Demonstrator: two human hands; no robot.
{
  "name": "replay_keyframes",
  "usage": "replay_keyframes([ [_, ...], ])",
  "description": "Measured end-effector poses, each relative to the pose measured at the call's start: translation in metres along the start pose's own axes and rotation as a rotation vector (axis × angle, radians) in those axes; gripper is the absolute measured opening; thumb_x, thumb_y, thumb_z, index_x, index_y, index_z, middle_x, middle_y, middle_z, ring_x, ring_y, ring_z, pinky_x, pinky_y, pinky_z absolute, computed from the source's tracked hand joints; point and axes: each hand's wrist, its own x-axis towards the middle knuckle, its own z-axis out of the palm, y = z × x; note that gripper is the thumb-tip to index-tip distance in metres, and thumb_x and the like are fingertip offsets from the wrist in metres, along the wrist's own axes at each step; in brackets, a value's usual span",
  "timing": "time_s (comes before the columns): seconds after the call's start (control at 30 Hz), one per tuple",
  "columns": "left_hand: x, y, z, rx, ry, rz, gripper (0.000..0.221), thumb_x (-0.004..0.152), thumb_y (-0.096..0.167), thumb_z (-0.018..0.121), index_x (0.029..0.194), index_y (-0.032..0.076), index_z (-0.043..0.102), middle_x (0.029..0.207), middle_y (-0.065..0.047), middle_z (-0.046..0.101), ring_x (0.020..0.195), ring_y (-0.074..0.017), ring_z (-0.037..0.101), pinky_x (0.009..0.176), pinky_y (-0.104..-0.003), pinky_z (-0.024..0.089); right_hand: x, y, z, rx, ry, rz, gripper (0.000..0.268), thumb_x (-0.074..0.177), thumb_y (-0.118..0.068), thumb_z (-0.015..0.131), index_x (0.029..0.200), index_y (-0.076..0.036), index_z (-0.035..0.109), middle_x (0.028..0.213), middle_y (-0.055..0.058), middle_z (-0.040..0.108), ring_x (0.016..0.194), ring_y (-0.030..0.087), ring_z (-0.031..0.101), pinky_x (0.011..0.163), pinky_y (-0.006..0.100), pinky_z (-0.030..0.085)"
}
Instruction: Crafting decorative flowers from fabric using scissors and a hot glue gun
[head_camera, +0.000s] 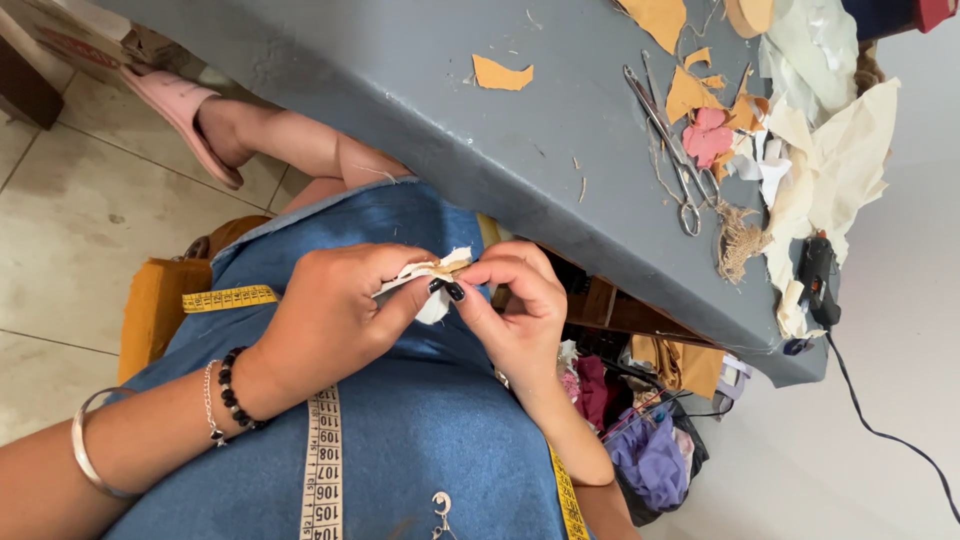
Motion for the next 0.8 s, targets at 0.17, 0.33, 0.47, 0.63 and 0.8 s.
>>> replay_keyframes([
  [0.17, 0.000, -0.004, -0.001, -0.083, -0.003, -0.058, 0.016, 0.088, 0.011, 0.072, 0.101, 0.006, 0.079, 0.081, -0.012, 0.079, 0.081, -0.0299, 0.078, 0.066, -0.035, 0.059, 0.004, -0.001, -0.001, -0.112, 0.025, -0.125, 0.008, 0.085, -0.011, 0.084, 0.091, -0.008, 0.081, 0.087, 0.010, 0.067, 0.075, 0.023, 0.060, 0.074, 0.037, 0.051],
  [0.33, -0.002, 0.000, 0.000, -0.118, 0.008, -0.058, 0.013, 0.086, 0.008, 0.073, 0.097, 0.006, 0.080, 0.083, -0.011, 0.081, 0.081, -0.0325, 0.079, 0.062, -0.035, 0.059, 0.002, 0.002, -0.002, -0.417, 0.099, -0.411, 0.005, 0.085, -0.015, 0.083, 0.090, -0.013, 0.082, 0.087, 0.006, 0.069, 0.076, 0.023, 0.064, 0.079, 0.039, 0.052],
  [0.47, -0.002, 0.001, -0.001, -0.143, -0.005, -0.094, 0.019, 0.086, 0.006, 0.072, 0.102, 0.007, 0.081, 0.085, -0.013, 0.081, 0.083, -0.0283, 0.080, 0.066, -0.034, 0.059, 0.005, 0.004, 0.000, -0.259, 0.111, -0.327, 0.004, 0.087, -0.011, 0.082, 0.087, -0.008, 0.081, 0.083, 0.008, 0.068, 0.072, 0.025, 0.063, 0.073, 0.039, 0.053],
  [0.63, 0.001, 0.008, -0.005, -0.159, 0.005, -0.106, 0.021, 0.084, 0.003, 0.073, 0.101, 0.008, 0.082, 0.087, -0.011, 0.082, 0.085, -0.0289, 0.080, 0.068, -0.035, 0.060, 0.004, 0.009, -0.017, -0.204, 0.172, -0.269, 0.002, 0.085, -0.007, 0.082, 0.086, -0.006, 0.081, 0.080, 0.010, 0.070, 0.071, 0.025, 0.062, 0.069, 0.038, 0.053],
  [0.8, 0.002, 0.003, -0.008, -0.159, -0.012, -0.206, 0.021, 0.085, 0.008, 0.073, 0.103, 0.012, 0.083, 0.080, -0.010, 0.081, 0.078, -0.0209, 0.077, 0.069, -0.034, 0.058, -0.004, 0.023, -0.039, -0.029, 0.070, -0.105, 0.041, 0.103, -0.034, 0.062, 0.081, -0.004, 0.077, 0.076, 0.014, 0.069, 0.072, 0.022, 0.061, 0.072, 0.034, 0.053],
])
